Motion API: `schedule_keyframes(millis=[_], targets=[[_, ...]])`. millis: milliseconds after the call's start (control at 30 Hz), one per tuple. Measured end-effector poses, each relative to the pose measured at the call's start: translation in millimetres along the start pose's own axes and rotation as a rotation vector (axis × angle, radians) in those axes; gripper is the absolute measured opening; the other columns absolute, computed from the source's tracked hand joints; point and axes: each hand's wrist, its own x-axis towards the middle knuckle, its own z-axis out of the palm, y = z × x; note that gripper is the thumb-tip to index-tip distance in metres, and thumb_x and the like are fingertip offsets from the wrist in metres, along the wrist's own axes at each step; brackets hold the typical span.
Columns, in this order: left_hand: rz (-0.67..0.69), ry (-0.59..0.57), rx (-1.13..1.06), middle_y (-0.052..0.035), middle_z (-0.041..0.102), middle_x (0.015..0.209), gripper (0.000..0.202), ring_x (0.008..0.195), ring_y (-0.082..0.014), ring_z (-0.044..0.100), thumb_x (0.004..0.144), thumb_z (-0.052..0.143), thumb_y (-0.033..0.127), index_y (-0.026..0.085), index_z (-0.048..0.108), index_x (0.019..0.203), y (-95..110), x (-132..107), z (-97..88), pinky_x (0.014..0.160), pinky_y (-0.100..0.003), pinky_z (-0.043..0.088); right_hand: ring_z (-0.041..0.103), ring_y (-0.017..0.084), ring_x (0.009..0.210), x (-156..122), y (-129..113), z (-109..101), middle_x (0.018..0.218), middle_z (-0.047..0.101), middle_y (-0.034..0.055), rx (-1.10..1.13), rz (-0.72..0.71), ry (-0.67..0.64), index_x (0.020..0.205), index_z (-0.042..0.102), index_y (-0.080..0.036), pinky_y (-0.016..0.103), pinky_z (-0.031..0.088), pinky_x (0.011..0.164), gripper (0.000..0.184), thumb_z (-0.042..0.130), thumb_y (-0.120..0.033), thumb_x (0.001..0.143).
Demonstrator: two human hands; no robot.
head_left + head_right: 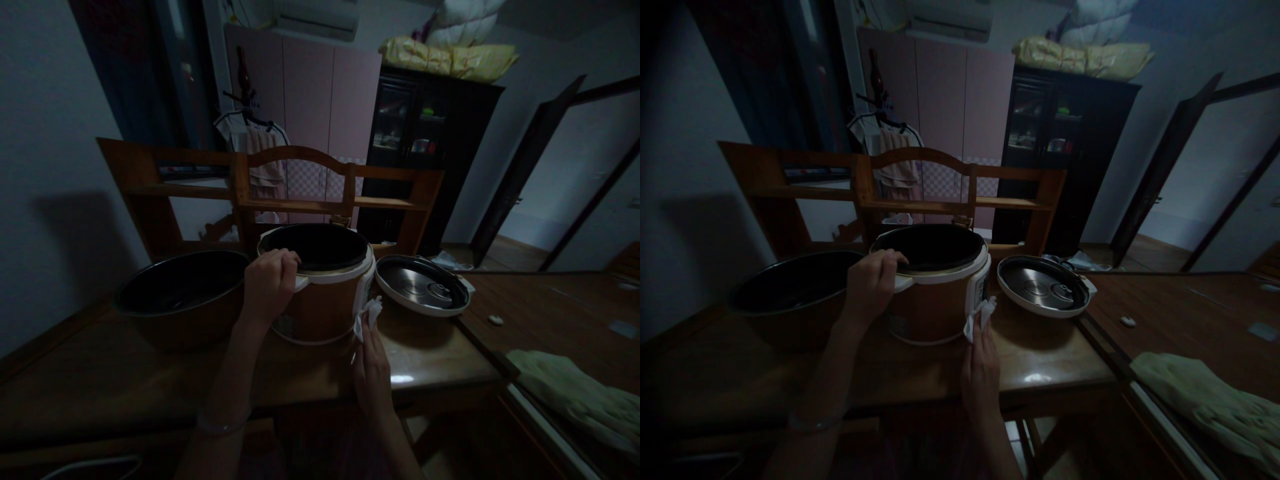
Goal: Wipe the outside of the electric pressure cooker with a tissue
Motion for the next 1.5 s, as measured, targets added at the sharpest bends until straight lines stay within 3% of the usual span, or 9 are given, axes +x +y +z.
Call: schedule_keyframes(millis=[400,700,1500], targets=[[0.011,0.007,-0.001,-0.0064,0.073,0.093,0.047,0.093,-0.0214,0.067,0.103,0.025,0.031,0.021,0.069,0.089,-1,0,0.4,0.087,-0.035,0.046,0.026,0.026,0.152,-1,4,1,0.163,0.031,0.0077,0.022,0.02,0.085,0.159,0.025,-0.026,0.057,0.034,0.119,0.055,0.03,-0.019,0.104],[0.01,0.006,0.005,-0.0064,0.073,0.092,0.048,0.093,-0.0214,0.067,0.103,0.025,0.031,0.021,0.069,0.088,-1,0,0.1,0.085,-0.034,0.046,0.017,0.027,0.154,22,-19,0,0.166,0.023,0.0045,-0.058,-0.193,0.062,0.161,0.015,-0.026,0.06,0.029,0.121,0.065,0.029,-0.011,0.1],[0.011,-0.004,0.004,-0.0063,0.072,0.09,0.047,0.089,-0.021,0.066,0.103,0.025,0.03,0.021,0.069,0.088,1,0,-1.3,0.082,-0.034,0.045,0.012,0.026,0.155,17,-21,1,0.168,0.015,0.005,-0.039,-0.147,-0.011,0.161,0.01,-0.024,0.055,0.03,0.122,0.073,0.027,-0.002,0.094]])
